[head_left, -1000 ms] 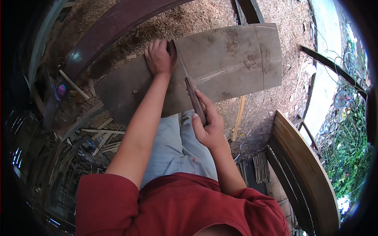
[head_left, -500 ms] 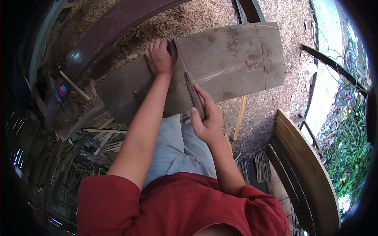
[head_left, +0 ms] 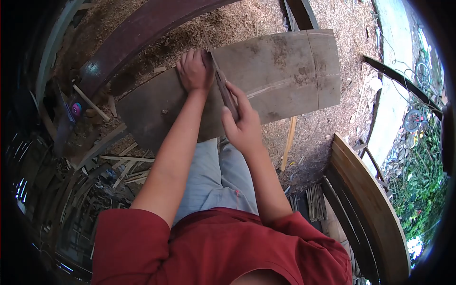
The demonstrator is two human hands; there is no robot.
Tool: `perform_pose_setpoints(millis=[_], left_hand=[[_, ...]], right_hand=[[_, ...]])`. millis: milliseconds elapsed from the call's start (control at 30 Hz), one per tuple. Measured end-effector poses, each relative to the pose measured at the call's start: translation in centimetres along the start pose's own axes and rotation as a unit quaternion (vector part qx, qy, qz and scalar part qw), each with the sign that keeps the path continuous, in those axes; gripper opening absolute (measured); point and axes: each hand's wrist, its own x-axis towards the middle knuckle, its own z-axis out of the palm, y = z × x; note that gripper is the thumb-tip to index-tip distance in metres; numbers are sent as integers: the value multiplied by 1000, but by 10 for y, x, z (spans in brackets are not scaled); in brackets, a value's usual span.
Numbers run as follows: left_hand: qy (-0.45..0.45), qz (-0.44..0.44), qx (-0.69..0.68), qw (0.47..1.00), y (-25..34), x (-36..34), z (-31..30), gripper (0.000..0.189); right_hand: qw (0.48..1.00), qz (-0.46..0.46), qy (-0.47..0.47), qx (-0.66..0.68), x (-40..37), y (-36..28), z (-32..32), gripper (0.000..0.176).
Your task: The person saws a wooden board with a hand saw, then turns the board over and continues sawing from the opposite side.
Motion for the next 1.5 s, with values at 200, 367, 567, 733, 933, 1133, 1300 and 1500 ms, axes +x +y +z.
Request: perform_pose_setpoints(millis=[200,367,567,733,933,1133,1300,1500], left_hand=[[0,3,-3,1000,1,1,1,34],[2,-3,1,1000,1,0,0,34],[-17,-9,-20,1000,-1,1,-2,35],[-3,-5,-14,1000,-2,1,1,34],[-2,-10,-19,1000,-1,2,0,33],[3,-3,-7,1000,0,2,0,32],[-2,-3,13,1000,-3,1,2,32],[1,1,9,1000,-1,0,5,31]], right_hand=[[1000,6,4,26,-49,9,-24,60],[999,20,-6,46,-22,6,-16,60],[999,-38,10,0,-23,11,-8,61],[996,71,-6,45,-52,-5,-26,56],[1000,21,6,19,13,-4,9,56],[999,-37,17,31,-57,8,-12,58],[992,112,-31,50,25,-4,14,60],[999,-8,5,39,-70,-14,-22,60]])
